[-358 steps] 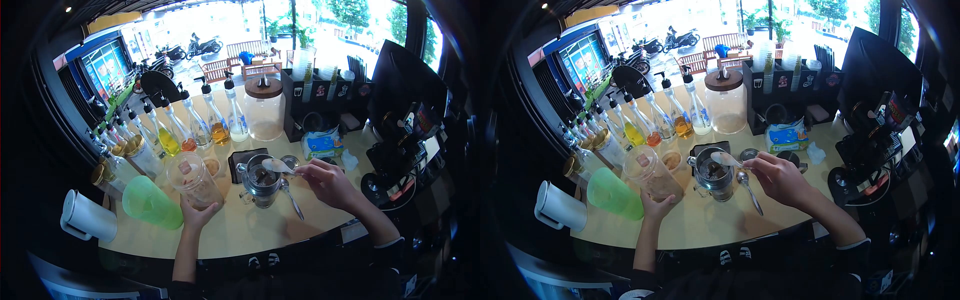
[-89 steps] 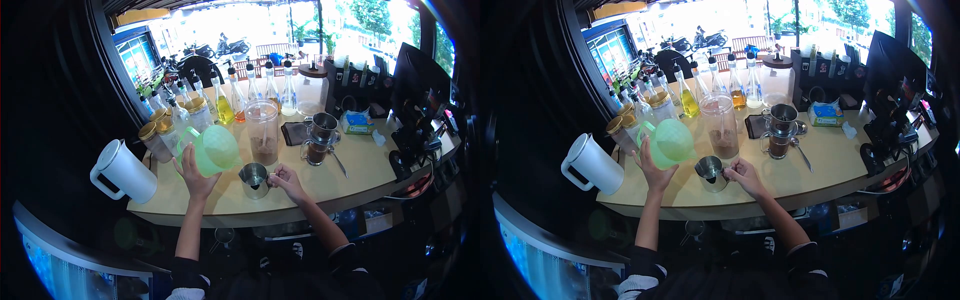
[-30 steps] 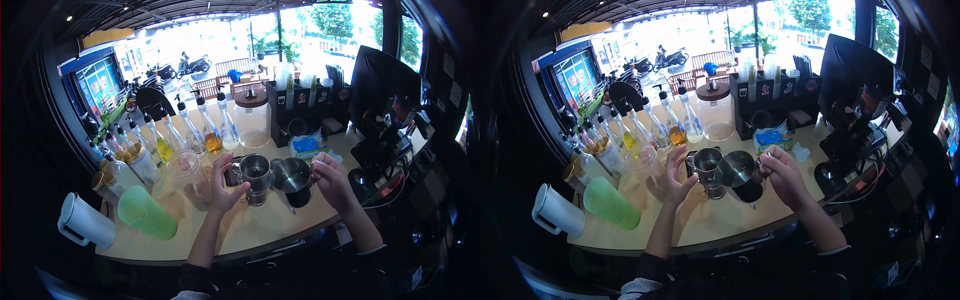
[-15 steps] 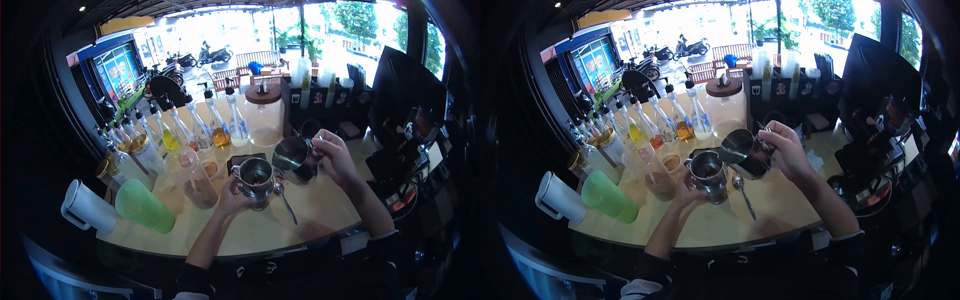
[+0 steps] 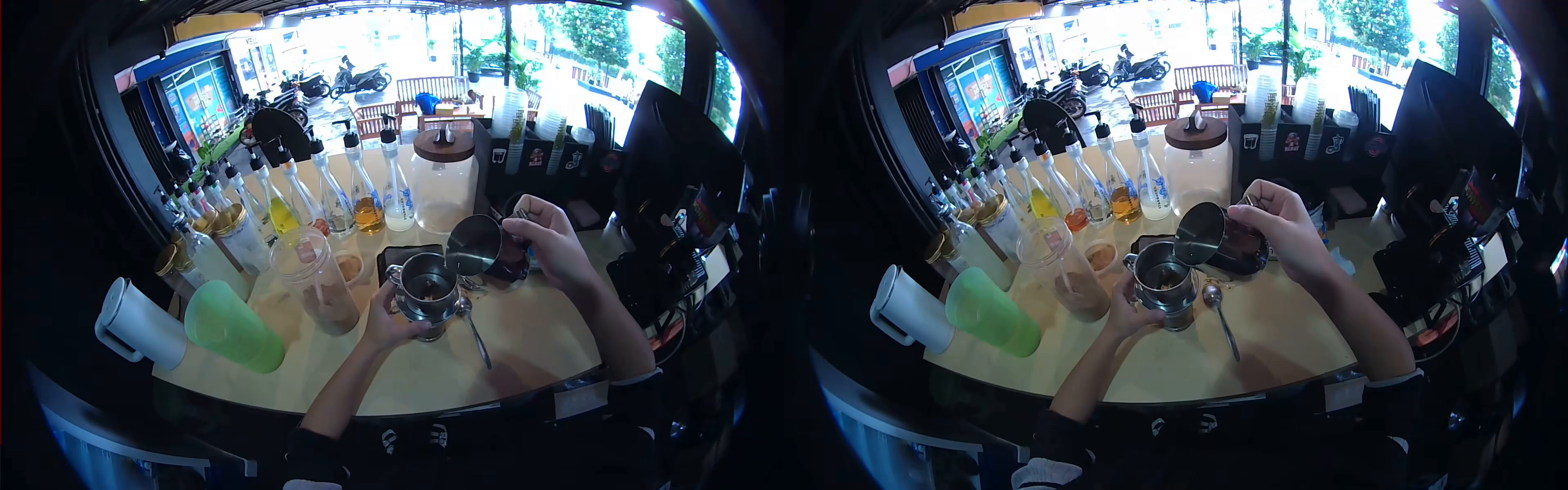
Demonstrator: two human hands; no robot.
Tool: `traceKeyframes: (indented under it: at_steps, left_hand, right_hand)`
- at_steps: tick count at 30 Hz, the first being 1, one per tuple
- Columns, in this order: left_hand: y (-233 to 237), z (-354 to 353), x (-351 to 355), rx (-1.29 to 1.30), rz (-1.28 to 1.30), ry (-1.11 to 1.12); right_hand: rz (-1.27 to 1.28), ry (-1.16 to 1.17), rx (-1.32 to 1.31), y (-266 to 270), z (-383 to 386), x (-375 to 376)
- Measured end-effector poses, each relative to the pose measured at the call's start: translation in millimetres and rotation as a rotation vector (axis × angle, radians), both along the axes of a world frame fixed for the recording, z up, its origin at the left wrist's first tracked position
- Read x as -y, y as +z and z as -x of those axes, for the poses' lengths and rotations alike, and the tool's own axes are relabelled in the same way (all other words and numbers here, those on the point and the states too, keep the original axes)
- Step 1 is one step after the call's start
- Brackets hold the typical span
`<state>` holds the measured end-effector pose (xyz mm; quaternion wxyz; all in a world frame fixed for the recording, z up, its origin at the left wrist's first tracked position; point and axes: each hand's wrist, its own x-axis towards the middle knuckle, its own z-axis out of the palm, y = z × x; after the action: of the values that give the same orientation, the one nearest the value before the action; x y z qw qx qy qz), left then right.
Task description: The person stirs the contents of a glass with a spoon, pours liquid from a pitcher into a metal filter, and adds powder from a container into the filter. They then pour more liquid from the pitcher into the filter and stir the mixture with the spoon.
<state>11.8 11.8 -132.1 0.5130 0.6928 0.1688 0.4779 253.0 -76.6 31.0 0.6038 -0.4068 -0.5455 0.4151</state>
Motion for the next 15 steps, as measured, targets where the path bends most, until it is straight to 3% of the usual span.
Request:
traceKeyframes:
  at_steps: [15]
  left_hand:
    - [1.4,0.4,1.4,-0.003,-0.002,0.009]
  right_hand:
    - [0.053,0.017,0.09,6.7,4.3,-5.9]
